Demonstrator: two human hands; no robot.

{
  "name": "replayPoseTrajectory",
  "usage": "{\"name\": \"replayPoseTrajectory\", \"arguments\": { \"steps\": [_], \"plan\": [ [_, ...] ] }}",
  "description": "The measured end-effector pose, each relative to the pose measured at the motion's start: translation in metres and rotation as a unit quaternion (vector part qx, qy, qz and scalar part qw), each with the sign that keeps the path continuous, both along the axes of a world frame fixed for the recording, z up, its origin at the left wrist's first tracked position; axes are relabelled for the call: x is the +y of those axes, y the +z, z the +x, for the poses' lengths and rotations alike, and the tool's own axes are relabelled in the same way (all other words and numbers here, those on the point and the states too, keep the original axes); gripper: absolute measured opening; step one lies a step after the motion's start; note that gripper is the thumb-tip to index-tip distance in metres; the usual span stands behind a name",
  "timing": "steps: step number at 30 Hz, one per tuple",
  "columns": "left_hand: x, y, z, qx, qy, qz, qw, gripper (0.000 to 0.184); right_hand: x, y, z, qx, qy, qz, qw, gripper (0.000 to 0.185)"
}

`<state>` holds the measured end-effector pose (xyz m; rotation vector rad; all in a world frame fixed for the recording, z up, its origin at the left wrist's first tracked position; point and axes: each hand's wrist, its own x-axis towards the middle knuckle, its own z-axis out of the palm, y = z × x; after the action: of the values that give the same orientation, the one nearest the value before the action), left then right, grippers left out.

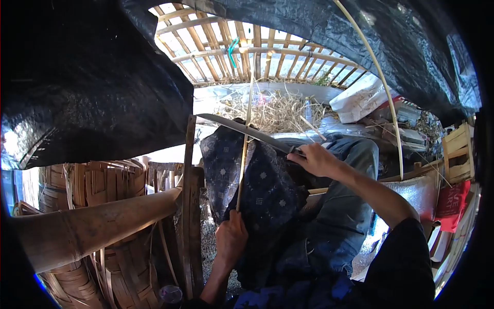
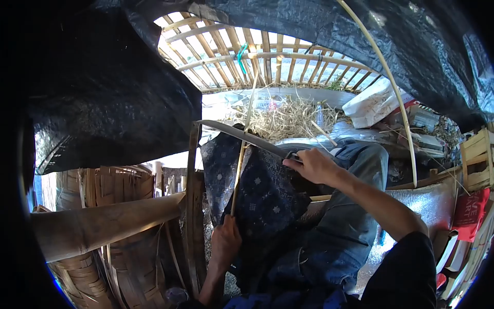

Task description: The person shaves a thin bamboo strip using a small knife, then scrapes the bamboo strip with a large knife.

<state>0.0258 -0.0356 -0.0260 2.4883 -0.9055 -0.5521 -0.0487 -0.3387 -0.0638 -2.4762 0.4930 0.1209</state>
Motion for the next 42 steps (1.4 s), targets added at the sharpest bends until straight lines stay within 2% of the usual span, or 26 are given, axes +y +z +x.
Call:
{"name": "replayPoseTrajectory", "arguments": {
  "steps": [2,4,5,6,8,9,10,12,15,16,18,22,25,26,28,30,31,32,34,36,38,40,42],
  "plan": [
    [0.004,-0.002,-0.001,0.001,0.006,-0.001,1.000,0.012,0.009,0.015,-0.006,-0.017,-0.004,0.026,1.000,0.056],
    [0.005,-0.004,-0.001,-0.028,-0.008,-0.010,1.000,0.011,0.022,0.034,-0.015,0.018,0.014,0.103,0.994,0.053],
    [0.005,-0.004,-0.001,-0.027,-0.005,-0.007,1.000,0.011,0.026,0.032,-0.022,0.038,0.052,0.054,0.997,0.053],
    [0.006,-0.004,-0.001,-0.022,-0.003,-0.011,1.000,0.011,0.032,0.034,-0.026,0.041,0.053,0.058,0.996,0.053],
    [0.007,-0.002,-0.001,-0.019,-0.001,-0.016,1.000,0.012,0.038,0.041,-0.030,0.071,0.132,0.001,0.989,0.056],
    [0.007,0.000,-0.002,-0.017,-0.008,-0.011,1.000,0.012,0.037,0.027,-0.035,0.027,0.136,0.002,0.990,0.059],
    [0.007,0.002,-0.003,-0.015,-0.015,-0.005,1.000,0.013,0.031,0.026,-0.028,0.027,0.137,0.004,0.990,0.059],
    [0.008,-0.002,-0.009,-0.006,-0.016,0.003,1.000,0.013,0.008,0.028,-0.010,0.105,0.020,0.047,0.993,0.060],
    [0.001,-0.002,-0.009,0.001,-0.009,0.000,1.000,0.012,-0.012,0.011,0.013,0.052,-0.012,-0.015,0.998,0.060],
    [-0.002,0.000,-0.009,0.008,-0.001,0.000,1.000,0.011,-0.005,0.012,0.015,-0.039,0.003,-0.025,0.999,0.059],
    [-0.002,0.002,-0.007,0.006,0.001,-0.004,1.000,0.011,0.005,0.036,0.011,0.043,0.003,0.025,0.999,0.058],
    [0.001,-0.003,-0.005,-0.017,-0.002,-0.007,1.000,0.012,0.032,0.036,-0.014,0.030,0.065,0.035,0.997,0.057],
    [0.006,0.000,-0.005,0.000,-0.009,-0.006,1.000,0.012,0.037,0.027,-0.021,0.002,0.130,-0.031,0.991,0.058],
    [0.007,-0.001,-0.006,0.000,-0.008,-0.005,1.000,0.012,0.027,0.024,-0.016,0.002,0.131,-0.030,0.991,0.058],
    [0.011,-0.001,-0.012,0.001,-0.010,0.018,1.000,0.013,-0.004,0.021,0.002,0.070,-0.027,0.056,0.996,0.060],
    [0.009,-0.001,-0.011,-0.002,-0.015,0.014,1.000,0.013,-0.027,0.008,0.013,0.009,-0.033,-0.044,0.998,0.062],
    [0.004,-0.002,-0.007,-0.008,-0.014,0.008,1.000,0.013,-0.021,0.005,0.014,0.018,-0.051,-0.018,0.998,0.064],
    [0.004,-0.002,-0.007,-0.008,-0.016,0.008,1.000,0.013,-0.018,0.003,0.011,-0.027,0.001,-0.072,0.997,0.062],
    [0.004,-0.005,-0.005,-0.009,-0.004,0.011,1.000,0.012,0.000,0.020,0.007,-0.003,0.010,0.036,0.999,0.059],
    [0.002,-0.001,-0.002,0.001,-0.001,0.008,1.000,0.012,0.018,0.027,-0.004,0.034,0.009,0.060,0.998,0.059],
    [0.006,-0.002,-0.004,0.019,-0.003,0.014,1.000,0.012,0.031,0.038,-0.014,0.044,0.117,-0.031,0.992,0.059],
    [0.010,-0.007,-0.004,0.026,0.007,0.000,1.000,0.012,0.028,0.036,-0.014,0.061,0.124,-0.045,0.989,0.058],
    [0.013,-0.006,-0.006,0.027,0.005,0.000,1.000,0.012,0.011,0.035,-0.005,0.051,0.046,0.006,0.998,0.060]
  ]
}}
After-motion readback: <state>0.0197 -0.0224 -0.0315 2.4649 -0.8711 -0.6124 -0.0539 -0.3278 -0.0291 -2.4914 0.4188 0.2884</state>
